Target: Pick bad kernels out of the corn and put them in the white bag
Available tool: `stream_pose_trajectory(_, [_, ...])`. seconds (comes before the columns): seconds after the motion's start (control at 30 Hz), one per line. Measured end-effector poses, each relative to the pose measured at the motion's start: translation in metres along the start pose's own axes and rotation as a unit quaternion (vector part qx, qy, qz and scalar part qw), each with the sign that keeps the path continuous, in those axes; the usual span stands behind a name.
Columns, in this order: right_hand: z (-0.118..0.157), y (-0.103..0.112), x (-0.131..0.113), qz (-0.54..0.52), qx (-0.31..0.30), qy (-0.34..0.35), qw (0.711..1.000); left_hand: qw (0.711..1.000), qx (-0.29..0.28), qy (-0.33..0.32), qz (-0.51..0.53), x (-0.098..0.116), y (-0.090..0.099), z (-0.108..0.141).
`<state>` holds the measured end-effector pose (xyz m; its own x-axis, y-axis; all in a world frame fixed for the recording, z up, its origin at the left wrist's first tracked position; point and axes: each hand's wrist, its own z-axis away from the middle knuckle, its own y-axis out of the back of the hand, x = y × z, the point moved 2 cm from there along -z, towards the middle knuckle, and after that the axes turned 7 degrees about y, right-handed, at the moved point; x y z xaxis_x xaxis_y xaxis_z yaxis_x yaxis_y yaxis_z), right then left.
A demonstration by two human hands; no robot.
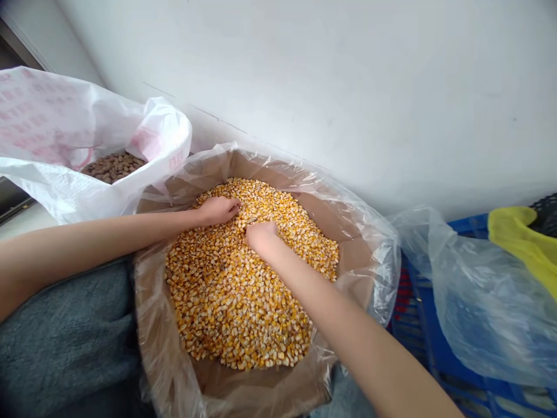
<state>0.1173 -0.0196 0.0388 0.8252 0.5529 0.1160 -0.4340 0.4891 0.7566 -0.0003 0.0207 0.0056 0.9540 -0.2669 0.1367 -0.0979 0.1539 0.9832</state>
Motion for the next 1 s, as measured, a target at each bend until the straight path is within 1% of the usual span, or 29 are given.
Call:
stream_pose_trajectory(0.03, [0.005, 0.003, 0.007, 0.001, 0.003, -0.016, 1.0, 1.0, 0.002, 0.008, 0.009, -0.001, 0.0, -0.001])
stream_pose_trajectory(0.07, [0.01, 0.006, 0.011, 0.009, 0.022, -0.028, 0.999, 1.0, 0.002, 0.014, 0.016, -0.001, 0.0, -0.002])
stream_pose_trajectory(0.1, [0.016, 0.007, 0.011, 0.02, 0.054, -0.031, 0.998, 1.0, 0.001, 0.018, 0.021, -0.001, 0.0, -0.002])
stream_pose_trajectory(0.17, [0.027, 0.006, 0.0, 0.036, 0.129, 0.003, 0.991, 1.0, -0.002, 0.017, 0.025, -0.001, 0.0, -0.002])
stream_pose_trajectory(0.2, [0.031, 0.003, -0.011, 0.035, 0.154, 0.035, 0.987, 1.0, -0.003, 0.015, 0.026, 0.0, 0.0, -0.001])
stream_pose_trajectory(0.23, [0.035, -0.002, -0.023, 0.025, 0.161, 0.066, 0.984, 1.0, -0.005, 0.013, 0.025, 0.0, 0.0, -0.001])
stream_pose_trajectory(0.27, [0.036, -0.007, -0.036, 0.011, 0.158, 0.094, 0.983, 1.0, -0.005, 0.013, 0.023, 0.001, 0.0, 0.0])
stream_pose_trajectory(0.33, [0.036, -0.016, -0.059, -0.01, 0.126, 0.128, 0.984, 1.0, -0.008, 0.017, 0.019, 0.001, 0.001, 0.0])
stream_pose_trajectory(0.4, [0.032, -0.023, -0.073, -0.018, 0.084, 0.139, 0.987, 1.0, -0.008, 0.02, 0.013, 0.001, 0.001, 0.0])
stream_pose_trajectory(0.43, [0.03, -0.025, -0.076, -0.019, 0.065, 0.139, 0.988, 1.0, -0.008, 0.018, 0.012, 0.001, 0.001, 0.0])
stream_pose_trajectory(0.53, [0.028, -0.024, -0.073, -0.023, 0.026, 0.127, 0.991, 1.0, 0.0, 0.01, 0.01, 0.0, 0.0, 0.0])
stream_pose_trajectory(0.67, [0.032, -0.017, -0.058, -0.057, 0.02, 0.113, 0.992, 1.0, -0.001, 0.006, 0.011, 0.001, 0.002, 0.001])
stream_pose_trajectory(0.77, [0.033, -0.016, -0.05, -0.061, 0.012, 0.123, 0.99, 1.0, -0.012, 0.005, 0.012, 0.003, 0.004, 0.002])
stream_pose_trajectory(0.83, [0.031, -0.017, -0.046, -0.056, 0.013, 0.131, 0.99, 1.0, -0.017, 0.005, 0.014, 0.003, 0.005, 0.002])
stream_pose_trajectory(0.93, [0.025, -0.02, -0.038, -0.072, 0.039, 0.135, 0.987, 1.0, -0.012, 0.001, 0.014, 0.004, 0.005, 0.002])
stream_pose_trajectory(1.0, [0.023, -0.021, -0.032, -0.081, 0.041, 0.151, 0.984, 1.0, -0.009, -0.005, 0.012, 0.004, 0.004, 0.002])
